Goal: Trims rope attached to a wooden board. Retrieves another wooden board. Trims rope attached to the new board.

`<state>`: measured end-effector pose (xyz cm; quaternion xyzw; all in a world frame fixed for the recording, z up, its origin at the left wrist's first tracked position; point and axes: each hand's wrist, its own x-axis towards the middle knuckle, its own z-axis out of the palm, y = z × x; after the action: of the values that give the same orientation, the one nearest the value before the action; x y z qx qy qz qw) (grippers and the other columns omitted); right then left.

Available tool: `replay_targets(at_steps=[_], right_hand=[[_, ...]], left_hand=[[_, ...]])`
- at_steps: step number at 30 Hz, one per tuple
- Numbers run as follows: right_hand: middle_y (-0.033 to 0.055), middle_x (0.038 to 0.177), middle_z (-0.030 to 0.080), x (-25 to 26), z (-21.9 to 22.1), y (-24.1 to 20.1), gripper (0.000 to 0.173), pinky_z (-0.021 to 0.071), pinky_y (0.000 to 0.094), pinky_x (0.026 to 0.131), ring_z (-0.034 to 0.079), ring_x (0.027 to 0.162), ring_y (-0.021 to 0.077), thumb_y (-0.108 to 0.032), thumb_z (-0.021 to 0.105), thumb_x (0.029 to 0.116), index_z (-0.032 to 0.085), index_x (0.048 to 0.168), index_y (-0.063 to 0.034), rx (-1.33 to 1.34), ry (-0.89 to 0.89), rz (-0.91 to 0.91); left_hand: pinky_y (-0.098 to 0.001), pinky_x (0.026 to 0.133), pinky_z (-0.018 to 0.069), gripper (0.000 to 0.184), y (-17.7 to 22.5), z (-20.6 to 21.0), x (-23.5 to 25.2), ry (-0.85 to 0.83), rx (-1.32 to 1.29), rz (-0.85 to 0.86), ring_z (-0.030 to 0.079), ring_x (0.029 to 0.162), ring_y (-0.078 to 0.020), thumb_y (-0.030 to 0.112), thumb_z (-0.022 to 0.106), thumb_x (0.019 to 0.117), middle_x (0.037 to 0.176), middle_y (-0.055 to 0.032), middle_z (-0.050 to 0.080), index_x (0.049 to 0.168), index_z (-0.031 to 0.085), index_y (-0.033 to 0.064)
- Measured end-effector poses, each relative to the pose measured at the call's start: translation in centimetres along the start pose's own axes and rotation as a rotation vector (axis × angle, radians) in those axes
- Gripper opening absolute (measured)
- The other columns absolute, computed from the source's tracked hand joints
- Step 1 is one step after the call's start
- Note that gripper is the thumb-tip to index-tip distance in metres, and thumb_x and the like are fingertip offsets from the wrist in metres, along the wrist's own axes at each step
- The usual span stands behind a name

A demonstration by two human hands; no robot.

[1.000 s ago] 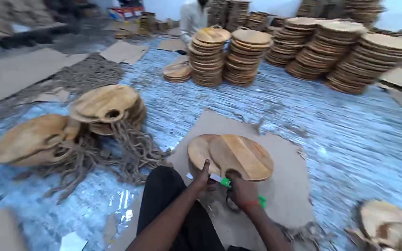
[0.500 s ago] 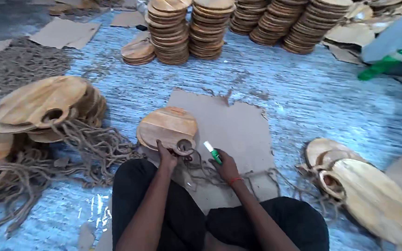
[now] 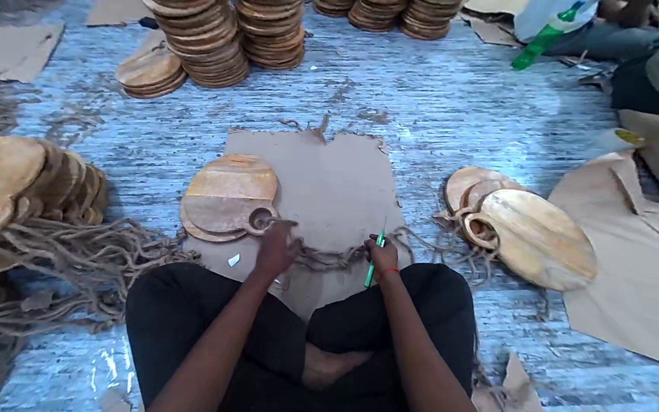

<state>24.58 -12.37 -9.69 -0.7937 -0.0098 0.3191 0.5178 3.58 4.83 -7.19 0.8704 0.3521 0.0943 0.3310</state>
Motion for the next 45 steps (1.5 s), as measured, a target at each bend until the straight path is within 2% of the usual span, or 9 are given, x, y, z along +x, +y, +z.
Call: replay_targets(at_steps=[4,9,13,17,21,25,31,39,45], right_hand=[[0.0096,0.100,0.060,-0.4,-0.5,-0.7,0.032,0.0545,0.0319,0.068,0.061,0.076,0.0152,-0.019,0.056,0.1045,0.052,0.133,-0.0052,0.422,0.017,0.103],[0.0069,0.098,0.062,-2.3,-1.3,-1.2,0.024,0.0550,0.0279,0.065,0.063,0.074,0.0130,-0.022,0.056,0.1061,0.053,0.124,-0.0063,0.672,0.014,0.091],[0.0055,0.094,0.068,-3.8,-2.4,-1.0,0.041,0.0476,0.0243,0.054,0.061,0.066,0.0116,-0.038,0.035,0.1119,0.058,0.128,-0.0089,0.641,-0.164,0.097],[0.0056,0.081,0.064,-5.9,-1.8,-0.4,0.054,0.0454,0.0217,0.045,0.055,0.054,0.0096,-0.040,0.019,0.1128,0.058,0.128,-0.0057,0.638,-0.445,0.173],[0.0046,0.082,0.063,-8.4,0.7,1.0,0.042,0.0456,0.0226,0.048,0.055,0.057,0.0104,-0.030,0.030,0.1134,0.060,0.126,-0.0039,0.374,-0.536,0.234],[-0.0022,0.081,0.063,-9.5,2.8,2.6,0.031,0.0518,0.0236,0.052,0.059,0.060,0.0074,-0.025,0.030,0.1121,0.055,0.122,-0.0097,0.179,-0.690,0.145],[-0.0067,0.080,0.065,-7.9,3.0,2.4,0.034,0.0507,0.0198,0.050,0.059,0.059,0.0034,-0.033,0.024,0.1131,0.055,0.106,-0.0199,0.276,-0.802,0.145],[0.0024,0.082,0.062,-10.5,3.9,1.8,0.023,0.0478,0.0221,0.046,0.056,0.056,0.0075,-0.017,0.039,0.1096,0.052,0.124,-0.0045,0.247,-0.600,0.018],[0.0031,0.081,0.060,-9.5,3.6,1.8,0.027,0.0492,0.0241,0.050,0.056,0.057,0.0098,-0.016,0.044,0.1068,0.048,0.130,-0.0027,0.391,-0.670,-0.027]], left_hand=[[-0.0524,0.112,0.0425,0.040,3.9,8.0,-1.4,-0.345,0.241,0.302,0.058,0.129,-0.0347,0.026,0.062,0.1003,0.134,-0.0167,0.064,0.135,0.063,0.0060],[-0.0517,0.112,0.0425,0.047,6.3,12.0,-1.5,-0.306,0.083,-0.050,0.053,0.132,-0.0377,0.027,0.060,0.1015,0.141,-0.0204,0.057,0.144,0.056,0.0077],[-0.0483,0.102,0.0502,0.041,5.6,8.7,-1.2,-0.070,-0.398,-0.161,0.063,0.114,-0.0331,0.017,0.053,0.1047,0.130,-0.0229,0.060,0.141,0.055,-0.0014],[-0.0503,0.094,0.0522,0.046,5.6,0.4,-1.7,-0.099,-0.425,-0.155,0.067,0.100,-0.0292,0.022,0.043,0.1099,0.114,-0.0176,0.069,0.153,0.042,0.0065],[-0.0381,0.076,0.0581,0.042,3.5,-1.2,-2.9,-0.088,-0.702,-0.134,0.069,0.081,-0.0197,0.014,0.049,0.1067,0.107,-0.0158,0.069,0.145,0.038,-0.0002],[-0.0387,0.083,0.0584,0.037,4.6,0.7,-5.0,0.043,-0.814,-0.184,0.068,0.093,-0.0237,0.012,0.064,0.0998,0.120,-0.0215,0.065,0.131,0.058,-0.0060],[-0.0470,0.084,0.0582,0.039,5.4,3.8,-5.4,0.027,-0.953,-0.207,0.070,0.088,-0.0314,0.008,0.064,0.0994,0.107,-0.0268,0.067,0.132,0.053,-0.0111],[-0.0381,0.088,0.0580,0.033,5.0,3.0,-4.8,-0.079,-1.016,-0.313,0.069,0.096,-0.0215,0.015,0.059,0.1040,0.117,-0.0210,0.066,0.130,0.060,-0.0054],[-0.0312,0.080,0.0557,0.026,4.8,3.0,-4.2,-0.049,-1.021,-0.241,0.066,0.087,-0.0137,0.014,0.064,0.1002,0.104,-0.0088,0.070,0.122,0.068,0.0005]])
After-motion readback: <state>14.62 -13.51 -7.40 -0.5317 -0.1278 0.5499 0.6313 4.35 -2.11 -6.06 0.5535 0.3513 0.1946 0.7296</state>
